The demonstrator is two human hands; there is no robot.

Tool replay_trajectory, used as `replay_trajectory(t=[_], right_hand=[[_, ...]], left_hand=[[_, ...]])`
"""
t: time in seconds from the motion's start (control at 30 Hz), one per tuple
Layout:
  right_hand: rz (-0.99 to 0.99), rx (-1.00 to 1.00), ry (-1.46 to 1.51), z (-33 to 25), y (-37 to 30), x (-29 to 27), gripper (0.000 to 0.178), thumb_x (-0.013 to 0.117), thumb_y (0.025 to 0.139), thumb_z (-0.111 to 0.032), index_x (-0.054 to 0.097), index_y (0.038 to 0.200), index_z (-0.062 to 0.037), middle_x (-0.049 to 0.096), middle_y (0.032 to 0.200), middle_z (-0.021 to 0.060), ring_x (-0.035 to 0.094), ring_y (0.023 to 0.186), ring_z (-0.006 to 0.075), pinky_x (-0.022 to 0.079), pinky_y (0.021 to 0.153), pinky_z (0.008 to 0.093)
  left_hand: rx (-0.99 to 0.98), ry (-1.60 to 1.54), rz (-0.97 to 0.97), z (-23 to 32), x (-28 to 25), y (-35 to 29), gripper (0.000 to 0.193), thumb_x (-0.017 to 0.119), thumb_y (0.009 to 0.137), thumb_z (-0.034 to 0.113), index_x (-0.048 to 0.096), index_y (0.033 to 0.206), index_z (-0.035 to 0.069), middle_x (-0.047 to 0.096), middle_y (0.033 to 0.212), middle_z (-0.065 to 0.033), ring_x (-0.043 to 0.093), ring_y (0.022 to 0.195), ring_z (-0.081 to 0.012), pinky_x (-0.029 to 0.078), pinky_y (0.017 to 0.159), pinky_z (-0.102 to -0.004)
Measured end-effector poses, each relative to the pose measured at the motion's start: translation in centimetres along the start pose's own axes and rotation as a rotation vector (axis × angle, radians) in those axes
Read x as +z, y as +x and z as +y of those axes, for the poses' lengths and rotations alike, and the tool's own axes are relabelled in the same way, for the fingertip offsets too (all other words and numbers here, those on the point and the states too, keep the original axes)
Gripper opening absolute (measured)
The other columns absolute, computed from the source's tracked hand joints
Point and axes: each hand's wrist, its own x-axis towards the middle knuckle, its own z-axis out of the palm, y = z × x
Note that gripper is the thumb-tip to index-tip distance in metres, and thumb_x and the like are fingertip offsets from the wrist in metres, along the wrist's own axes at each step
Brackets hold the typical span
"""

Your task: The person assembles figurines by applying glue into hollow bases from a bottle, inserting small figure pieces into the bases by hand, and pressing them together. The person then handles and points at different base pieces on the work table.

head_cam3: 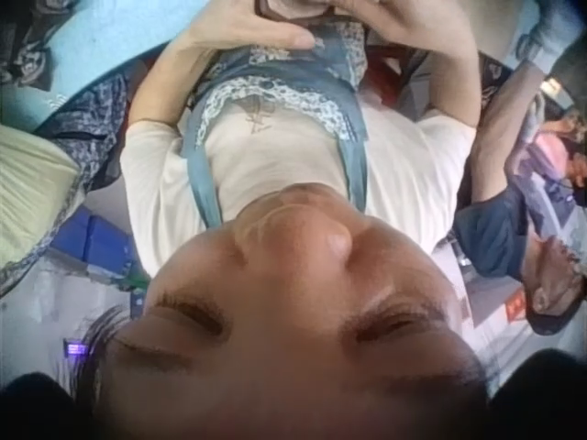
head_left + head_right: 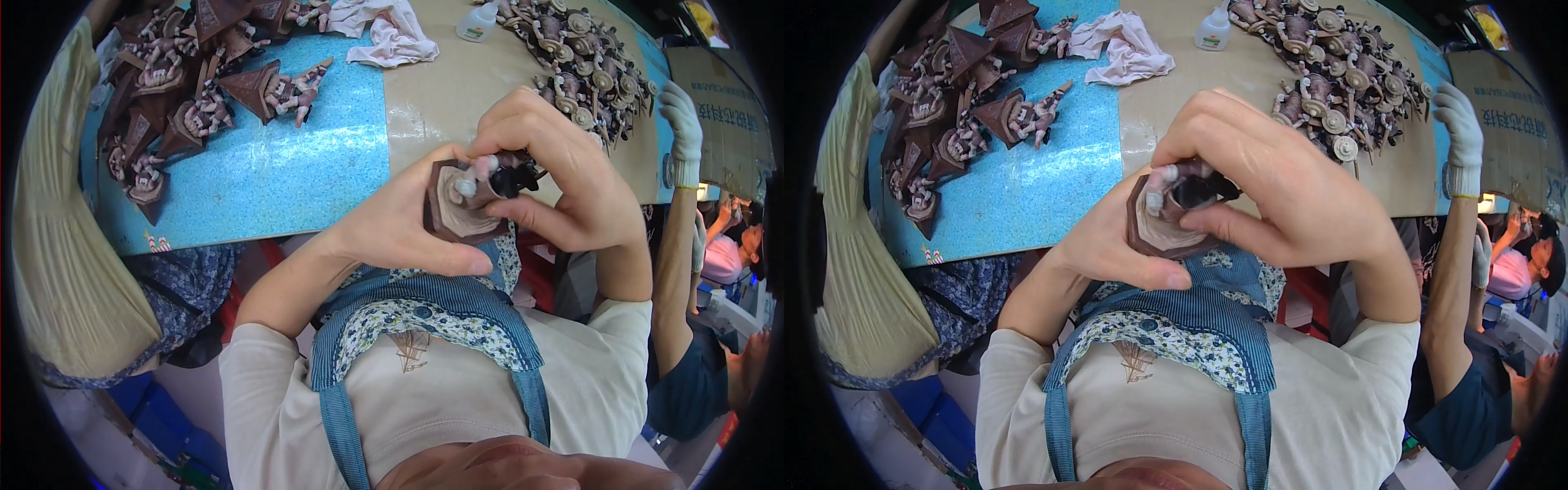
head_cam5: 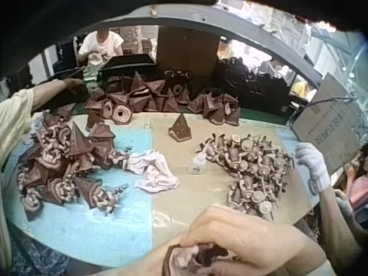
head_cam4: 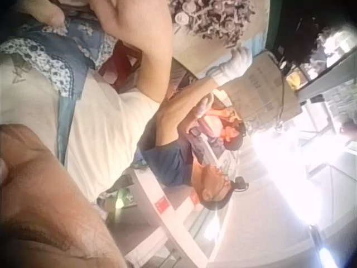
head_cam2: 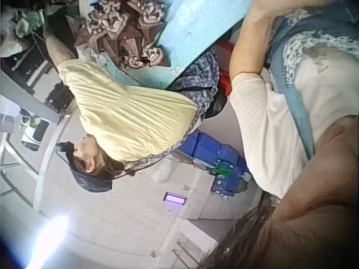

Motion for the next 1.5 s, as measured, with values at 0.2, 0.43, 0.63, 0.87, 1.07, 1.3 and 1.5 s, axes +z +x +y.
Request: replay_trajectory(t=[0.2,0.43,0.63,0.87,1.07,1.3,1.5], right_hand=[[0.014,-0.254,0.133,0.4,1.4,0.9,0.019,0.059,0.075,-0.001,0.071,0.089,-0.0022,0.066,0.098,0.0133,0.063,0.095,0.0348,0.049,0.09,0.0459],[0.692,0.101,0.126,4.0,-0.4,1.3,0.053,0.054,0.069,0.009,0.052,0.121,0.0009,0.056,0.123,0.013,0.052,0.114,0.0238,0.039,0.101,0.0339],[0.649,0.578,-0.091,8.0,1.5,2.5,0.063,0.067,0.078,-0.003,0.043,0.135,-0.003,0.054,0.13,0.0182,0.053,0.123,0.0301,0.044,0.1,0.0405],[0.531,0.768,0.003,9.8,3.4,2.1,0.035,0.066,0.082,-0.006,0.056,0.115,-0.0013,0.066,0.101,0.0228,0.066,0.097,0.0358,0.05,0.085,0.0405],[0.707,0.575,-0.022,8.1,0.9,2.2,0.027,0.062,0.086,-0.005,0.056,0.111,0.0009,0.066,0.098,0.0211,0.066,0.091,0.0342,0.05,0.081,0.0396],[0.784,0.516,0.132,5.5,-1.9,2.2,0.028,0.059,0.091,-0.006,0.053,0.118,0.0002,0.064,0.096,0.0143,0.065,0.088,0.0223,0.05,0.08,0.0341],[0.834,0.403,0.467,4.3,-3.9,1.6,0.048,0.054,0.098,-0.011,0.038,0.141,0.0028,0.059,0.106,0.0088,0.061,0.093,0.0138,0.047,0.084,0.0269]], left_hand=[[-0.176,-0.526,-0.508,-1.7,-4.2,-0.7,0.071,0.076,0.072,0.013,0.04,0.132,-0.001,0.055,0.117,-0.0072,0.054,0.11,-0.0165,0.044,0.092,-0.0265],[0.245,0.837,0.355,8.2,-3.7,-3.5,0.072,0.073,0.078,0.014,0.035,0.137,-0.002,0.057,0.116,-0.0157,0.057,0.107,-0.0219,0.046,0.093,-0.0334],[0.454,2.034,0.777,12.7,-6.5,-2.4,0.06,0.064,0.077,0.003,0.044,0.132,-0.004,0.055,0.122,-0.0235,0.05,0.117,-0.0389,0.036,0.105,-0.0503],[0.125,2.421,0.491,13.1,-6.3,0.0,0.046,0.063,0.076,0.011,0.056,0.118,-0.005,0.051,0.131,-0.0256,0.042,0.13,-0.0406,0.025,0.109,-0.0632],[0.619,2.39,0.112,14.4,-5.1,10.2,0.044,0.06,0.078,0.003,0.055,0.121,0.002,0.056,0.127,-0.0168,0.049,0.124,-0.034,0.037,0.104,-0.0465],[0.503,2.793,-0.352,14.2,-8.8,19.2,0.025,0.062,0.084,0.02,0.059,0.103,0.005,0.063,0.115,-0.0139,0.054,0.117,-0.0301,0.033,0.106,-0.049],[0.364,1.763,0.142,12.3,-6.4,15.2,0.036,0.062,0.085,0.006,0.053,0.119,-0.001,0.062,0.114,-0.0163,0.064,0.101,-0.0273,0.05,0.087,-0.0377]])
